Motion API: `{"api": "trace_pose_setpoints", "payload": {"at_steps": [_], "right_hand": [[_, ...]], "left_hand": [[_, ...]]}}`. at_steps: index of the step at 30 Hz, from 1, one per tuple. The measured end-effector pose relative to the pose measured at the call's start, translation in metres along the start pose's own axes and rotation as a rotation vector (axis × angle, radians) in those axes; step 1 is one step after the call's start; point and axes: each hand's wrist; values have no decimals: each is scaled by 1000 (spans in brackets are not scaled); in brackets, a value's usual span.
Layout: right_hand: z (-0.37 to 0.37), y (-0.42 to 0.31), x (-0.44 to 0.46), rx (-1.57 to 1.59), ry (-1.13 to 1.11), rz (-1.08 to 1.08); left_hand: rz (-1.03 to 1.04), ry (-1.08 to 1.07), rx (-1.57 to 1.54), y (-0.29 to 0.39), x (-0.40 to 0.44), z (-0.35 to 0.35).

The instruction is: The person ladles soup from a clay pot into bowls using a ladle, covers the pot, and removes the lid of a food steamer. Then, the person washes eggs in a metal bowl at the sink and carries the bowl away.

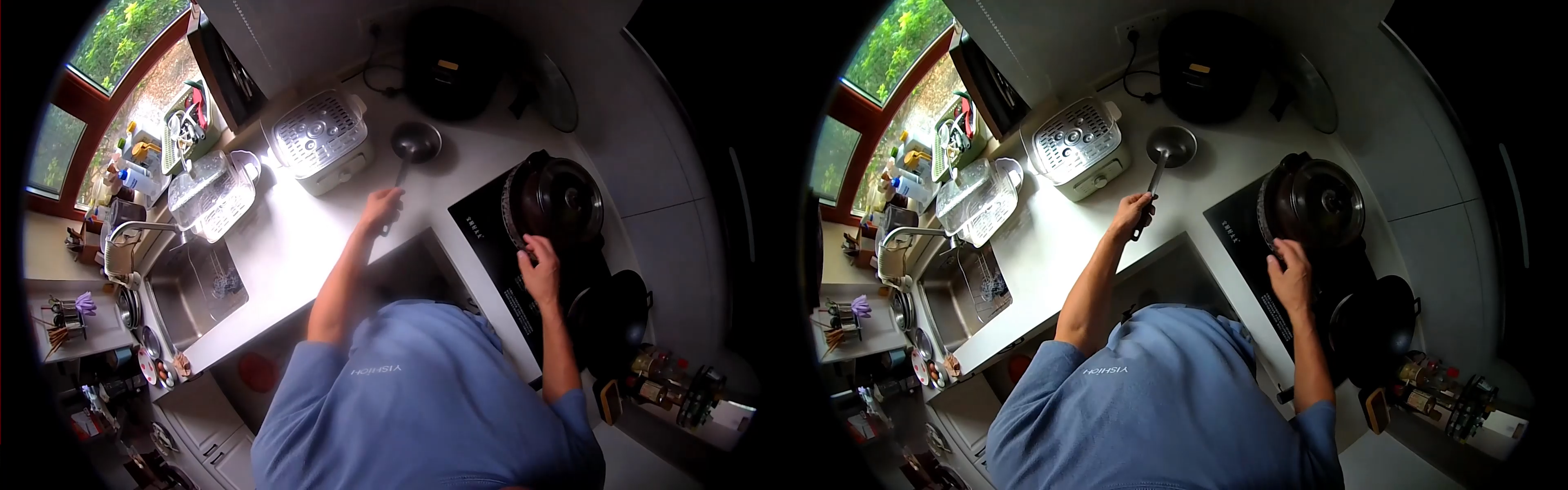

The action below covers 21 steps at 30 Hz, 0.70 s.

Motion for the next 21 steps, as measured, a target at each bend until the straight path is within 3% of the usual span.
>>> {"api": "trace_pose_setpoints", "payload": {"at_steps": [8,21], "right_hand": [[81,-30,-59,54,-170,-37],[133,-57,-97,78,-407,84]], "left_hand": [[210,205,529,-18,37,-40],[523,357,735,-38,-22,-65]]}}
Point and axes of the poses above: each hand's wrist, its own x-axis towards the middle knuckle, its own z-axis out of the palm, y = z × x, and after that the axes turned 8 degrees about -x, right-handed
